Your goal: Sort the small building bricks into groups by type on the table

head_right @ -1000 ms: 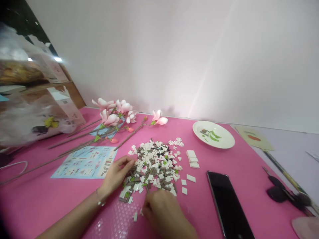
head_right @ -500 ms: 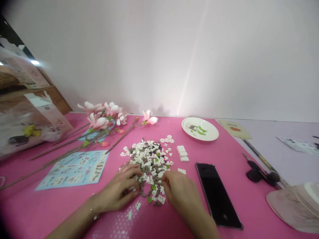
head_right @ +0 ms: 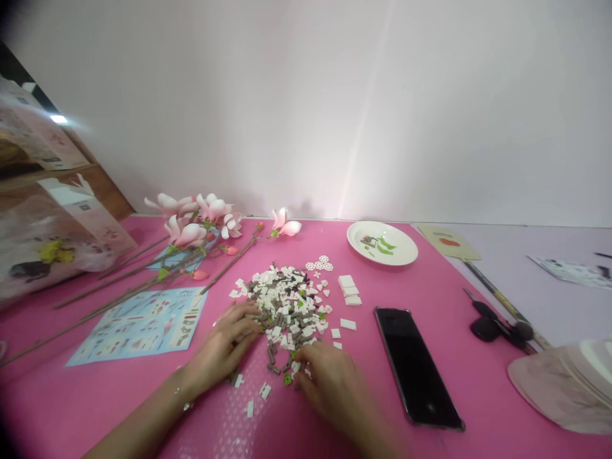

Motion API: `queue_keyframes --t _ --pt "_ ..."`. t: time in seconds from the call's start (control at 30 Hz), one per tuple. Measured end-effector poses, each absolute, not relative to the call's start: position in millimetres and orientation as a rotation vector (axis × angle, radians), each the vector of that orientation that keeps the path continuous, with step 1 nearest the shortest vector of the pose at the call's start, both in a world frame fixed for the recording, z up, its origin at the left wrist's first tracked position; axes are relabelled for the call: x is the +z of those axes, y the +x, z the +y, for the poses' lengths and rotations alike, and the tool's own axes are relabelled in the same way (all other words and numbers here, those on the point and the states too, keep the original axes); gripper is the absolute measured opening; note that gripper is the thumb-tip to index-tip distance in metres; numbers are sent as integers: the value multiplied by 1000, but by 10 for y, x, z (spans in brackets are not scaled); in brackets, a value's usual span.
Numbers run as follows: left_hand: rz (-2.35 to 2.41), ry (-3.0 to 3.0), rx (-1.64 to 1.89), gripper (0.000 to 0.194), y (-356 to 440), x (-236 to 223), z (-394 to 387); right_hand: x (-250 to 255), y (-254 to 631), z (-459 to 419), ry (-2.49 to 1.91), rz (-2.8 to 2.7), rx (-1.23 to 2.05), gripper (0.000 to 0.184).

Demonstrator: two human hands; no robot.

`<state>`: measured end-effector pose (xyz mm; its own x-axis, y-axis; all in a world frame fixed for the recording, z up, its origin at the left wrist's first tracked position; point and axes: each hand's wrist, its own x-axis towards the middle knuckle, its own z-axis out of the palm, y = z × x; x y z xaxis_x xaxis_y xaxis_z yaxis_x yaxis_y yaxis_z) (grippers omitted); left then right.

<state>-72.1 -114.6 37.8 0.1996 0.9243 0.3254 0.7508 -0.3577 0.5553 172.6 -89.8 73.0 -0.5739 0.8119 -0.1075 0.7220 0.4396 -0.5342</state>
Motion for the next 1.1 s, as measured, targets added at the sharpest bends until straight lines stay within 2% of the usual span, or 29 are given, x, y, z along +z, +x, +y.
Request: queue_keyframes --t 0.27,0.4,0.53,0.63,0.83,0.93,1.1 --pt "1355 2306 656 21 -560 545 -1300 625 1730 -886 -1346 -2359 907 15" --pt "1312 2383 590 22 -509 547 -1330 611 1722 -854 -1347 -2091 1157 16" --pt "1332 2400 578 16 -509 543 -1320 606 1718 -815 -1300 -1676 1508 28" --pt "1358 2392 594 16 -523 540 -1309 592 1744 -791 -1244 -1480 1586 33" --pt "1403 2354 620 18 -559 541 -1295 508 1802 -737 -1226 -1212 1608 37" --pt "1424 2317 609 17 -558 552 -1302 514 1791 -723 -1251 -1351 1581 33" --pt "1412 2321 562 33 -537 585 -1320 561 1695 -788 -1366 -1923 1056 22"
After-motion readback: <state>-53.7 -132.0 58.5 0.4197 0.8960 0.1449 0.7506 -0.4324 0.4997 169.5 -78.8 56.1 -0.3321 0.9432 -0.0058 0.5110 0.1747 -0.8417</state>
